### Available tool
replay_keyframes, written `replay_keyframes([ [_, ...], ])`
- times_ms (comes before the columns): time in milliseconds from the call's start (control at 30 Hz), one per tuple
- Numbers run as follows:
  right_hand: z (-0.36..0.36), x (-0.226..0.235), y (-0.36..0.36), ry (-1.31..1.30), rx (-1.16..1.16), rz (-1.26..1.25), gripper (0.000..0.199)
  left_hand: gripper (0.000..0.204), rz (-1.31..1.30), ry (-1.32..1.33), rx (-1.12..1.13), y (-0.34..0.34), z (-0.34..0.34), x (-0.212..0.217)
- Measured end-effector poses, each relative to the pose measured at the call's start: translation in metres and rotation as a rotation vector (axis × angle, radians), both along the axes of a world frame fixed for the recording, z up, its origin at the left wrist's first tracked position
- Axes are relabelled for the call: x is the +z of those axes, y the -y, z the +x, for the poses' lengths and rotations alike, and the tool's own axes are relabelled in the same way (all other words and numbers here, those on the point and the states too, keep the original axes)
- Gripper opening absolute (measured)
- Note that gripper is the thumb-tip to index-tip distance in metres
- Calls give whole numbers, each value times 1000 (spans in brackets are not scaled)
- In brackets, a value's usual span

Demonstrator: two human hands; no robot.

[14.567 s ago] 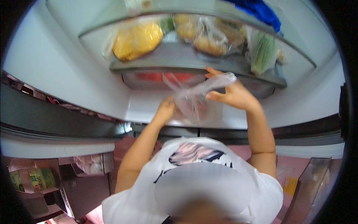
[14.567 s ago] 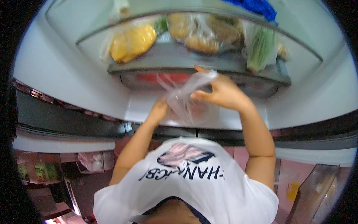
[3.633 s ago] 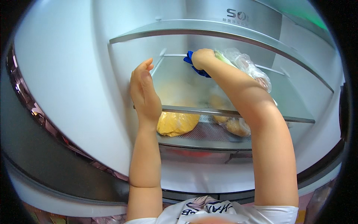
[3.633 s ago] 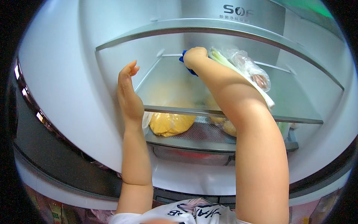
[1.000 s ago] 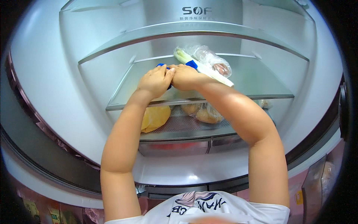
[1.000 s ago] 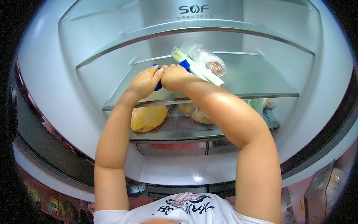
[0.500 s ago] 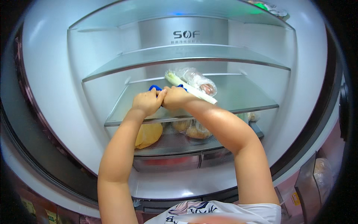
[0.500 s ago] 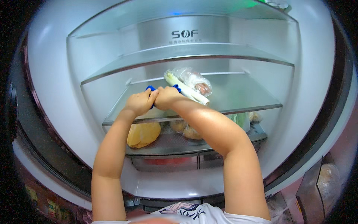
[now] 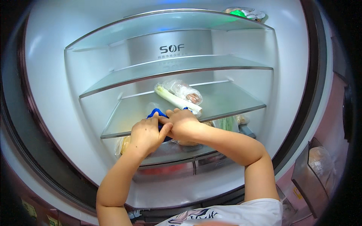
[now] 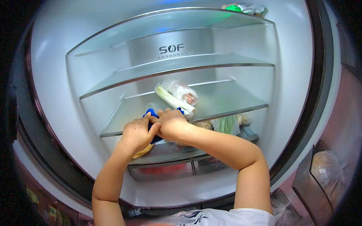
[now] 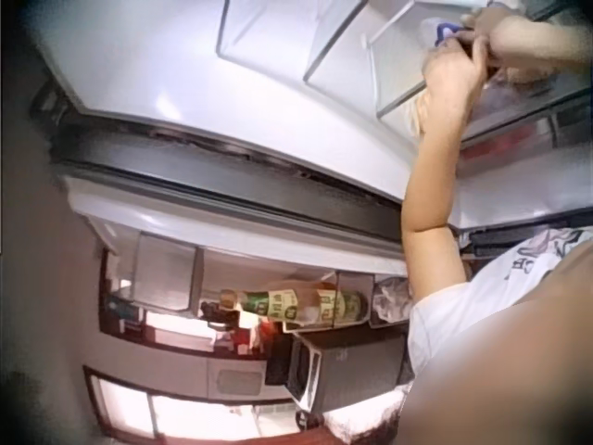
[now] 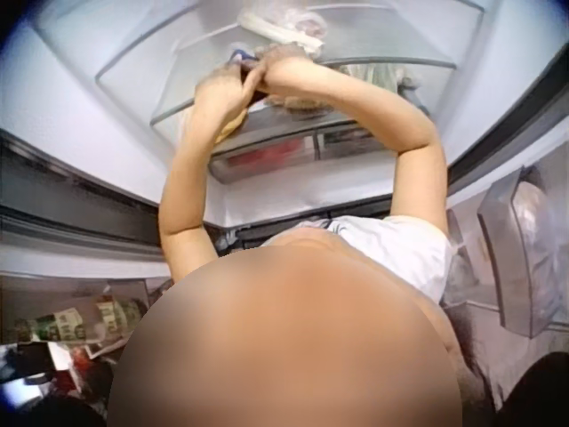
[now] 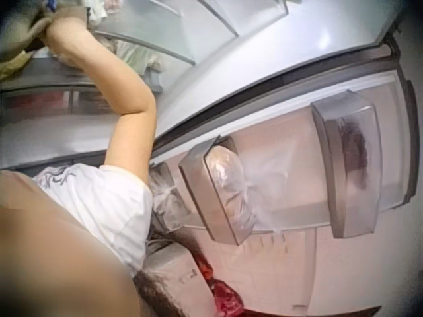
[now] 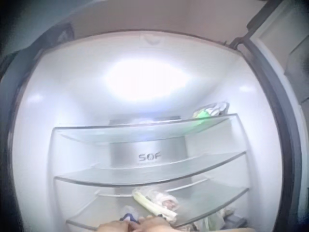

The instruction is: The person cleans the interior of a refrigerator using a blue cloth. They wipe the shelves and walls, move packaged food items aside to reach different areas, and clean the door compartments and drawers.

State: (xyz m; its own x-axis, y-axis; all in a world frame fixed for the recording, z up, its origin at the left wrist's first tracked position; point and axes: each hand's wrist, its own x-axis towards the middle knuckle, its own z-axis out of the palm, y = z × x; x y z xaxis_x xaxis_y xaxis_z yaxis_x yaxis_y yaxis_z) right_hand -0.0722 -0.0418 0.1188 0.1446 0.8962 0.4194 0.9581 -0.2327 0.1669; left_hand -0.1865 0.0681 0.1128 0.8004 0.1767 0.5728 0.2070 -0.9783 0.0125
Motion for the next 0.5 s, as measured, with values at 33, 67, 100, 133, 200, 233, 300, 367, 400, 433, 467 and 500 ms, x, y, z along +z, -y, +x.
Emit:
replay_keyframes([
  [33,2,-7,3,22,57,79,43,65,39,29,4,0,-4,-5],
  [67,6,-12,9,107,139,180,43,68,64,101,-67,2,-4,-8],
  [100,7,-16,12,127,141,208,44,63,81,132,-94,5,-5,-10],
  [133,8,-18,14,140,136,208,45,61,72,132,-99,9,-6,-10],
  [200,6,-15,20,154,127,179,47,60,97,167,-92,15,-8,-15],
  [233,4,-14,24,170,144,192,44,63,115,176,-80,17,-7,-20],
  [300,-1,-9,33,153,139,178,49,65,237,300,-142,14,-5,-31],
  [367,-3,-8,36,181,120,180,54,68,262,321,-147,16,-6,-31],
  [400,-4,-8,36,191,96,171,54,69,248,311,-145,17,-7,-30],
  [433,-5,-9,35,201,72,162,55,70,235,301,-144,16,-7,-29],
  [467,-3,-11,33,225,76,199,54,72,247,312,-133,16,-5,-29],
  [500,-3,-11,32,218,63,193,54,71,240,310,-131,15,-5,-28],
])
